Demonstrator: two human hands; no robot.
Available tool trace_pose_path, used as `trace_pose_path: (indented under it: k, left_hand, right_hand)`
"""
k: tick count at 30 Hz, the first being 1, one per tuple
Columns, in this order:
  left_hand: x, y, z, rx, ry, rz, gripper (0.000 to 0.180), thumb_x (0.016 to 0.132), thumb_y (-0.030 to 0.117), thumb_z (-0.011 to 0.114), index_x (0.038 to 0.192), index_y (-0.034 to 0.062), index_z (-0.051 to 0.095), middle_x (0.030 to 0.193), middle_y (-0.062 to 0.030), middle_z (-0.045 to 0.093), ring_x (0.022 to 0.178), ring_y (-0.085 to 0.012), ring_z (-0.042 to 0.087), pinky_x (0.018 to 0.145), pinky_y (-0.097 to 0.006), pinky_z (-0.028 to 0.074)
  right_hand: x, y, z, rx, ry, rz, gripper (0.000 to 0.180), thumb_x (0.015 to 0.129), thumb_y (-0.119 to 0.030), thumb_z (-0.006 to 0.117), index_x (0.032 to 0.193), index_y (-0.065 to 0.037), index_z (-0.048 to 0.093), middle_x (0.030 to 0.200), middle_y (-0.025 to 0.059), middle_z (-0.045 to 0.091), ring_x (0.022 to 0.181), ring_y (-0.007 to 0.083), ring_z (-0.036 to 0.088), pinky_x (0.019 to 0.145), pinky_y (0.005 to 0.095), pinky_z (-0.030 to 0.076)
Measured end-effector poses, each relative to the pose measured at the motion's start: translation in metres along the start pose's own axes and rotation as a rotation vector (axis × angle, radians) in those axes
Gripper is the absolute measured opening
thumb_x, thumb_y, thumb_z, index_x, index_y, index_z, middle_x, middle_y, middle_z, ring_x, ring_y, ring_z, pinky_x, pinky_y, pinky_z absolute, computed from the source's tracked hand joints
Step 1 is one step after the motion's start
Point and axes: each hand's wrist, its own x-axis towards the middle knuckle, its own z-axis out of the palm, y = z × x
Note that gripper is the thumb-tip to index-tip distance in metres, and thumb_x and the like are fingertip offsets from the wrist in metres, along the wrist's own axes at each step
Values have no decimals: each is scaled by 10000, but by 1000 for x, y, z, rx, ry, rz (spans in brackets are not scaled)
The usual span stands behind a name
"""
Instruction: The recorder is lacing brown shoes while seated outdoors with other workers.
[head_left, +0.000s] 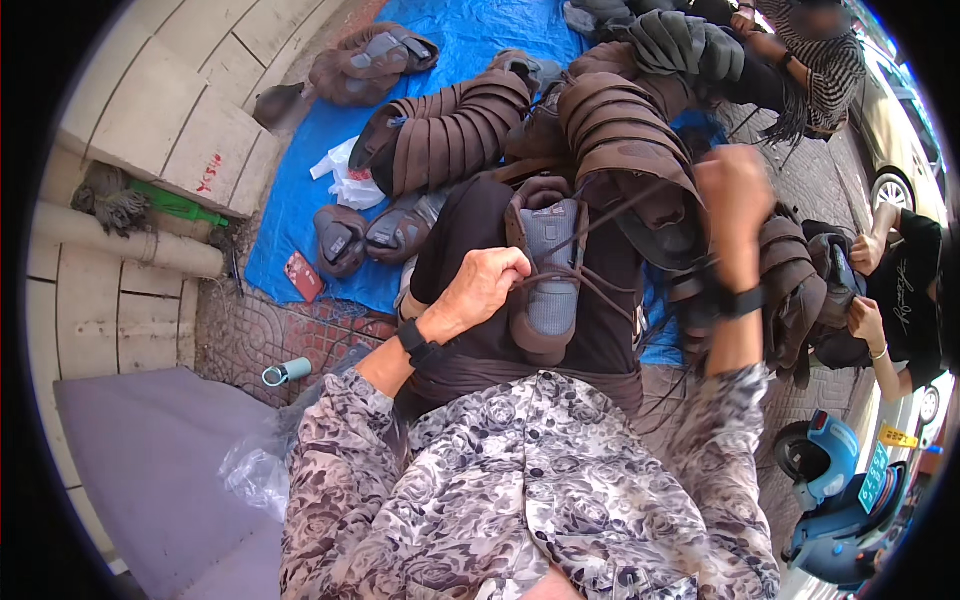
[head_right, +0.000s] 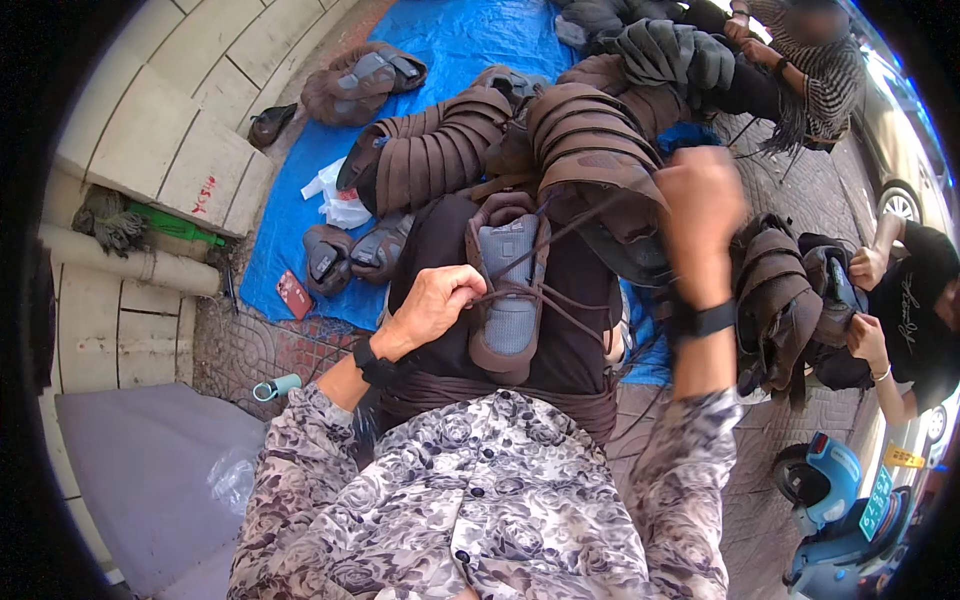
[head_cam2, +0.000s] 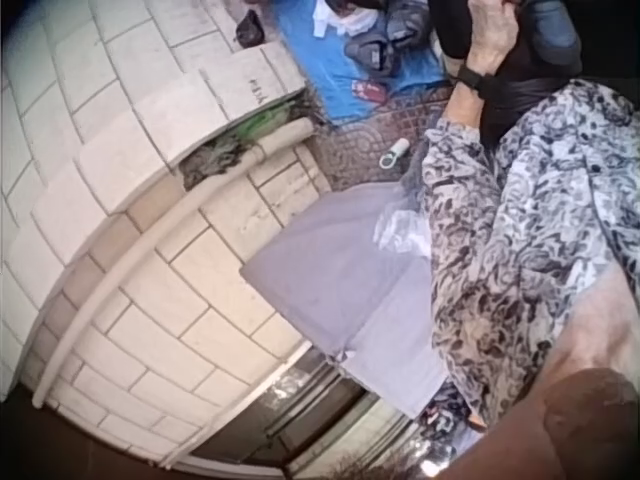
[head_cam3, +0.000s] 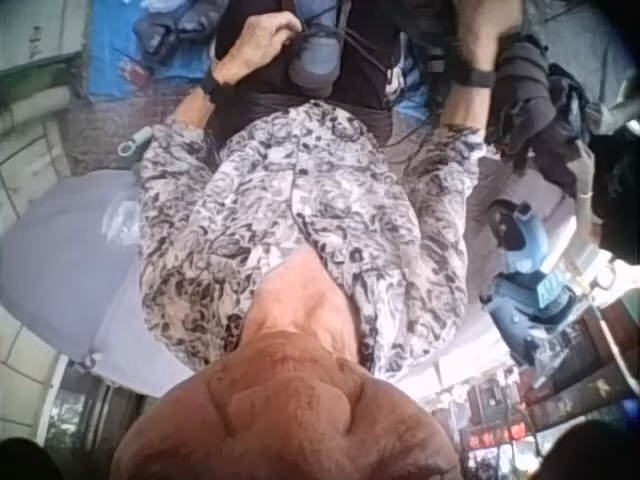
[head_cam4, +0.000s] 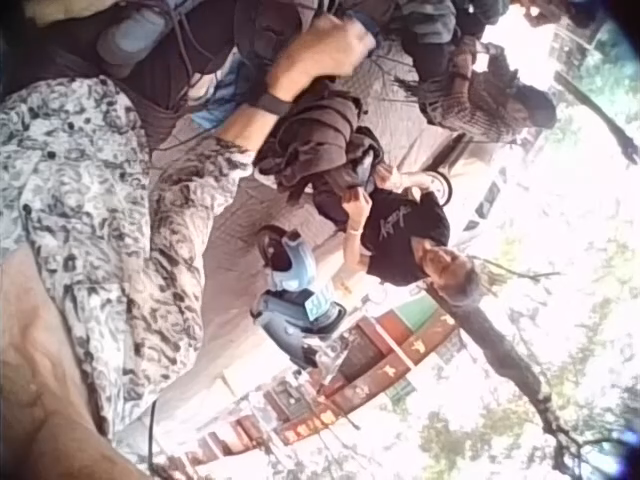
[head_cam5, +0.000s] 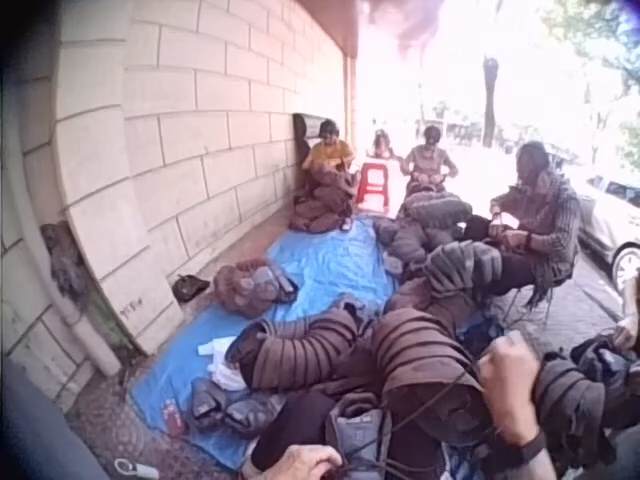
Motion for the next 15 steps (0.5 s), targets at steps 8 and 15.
trace_pose_path:
  k: [8,15]
  left_hand:
    - [2,-5,-9,59,-148,62,185,742,-74,463,829,-17,617,819,-172,613,752,-307,616,676,-349,487]
    - [-5,-5,-13,-39,-149,-102,173,760,-48,481,852,-13,623,822,-143,611,745,-256,616,681,-320,482]
  right_hand:
    - [-44,-56,-29,502,-313,-273,336,750,-108,615,1080,-126,555,759,82,561,637,275,596,543,357,504]
    - [-76,-88,17,406,-437,-485,98,753,-118,602,807,-82,529,734,83,550,649,248,614,527,352,486]
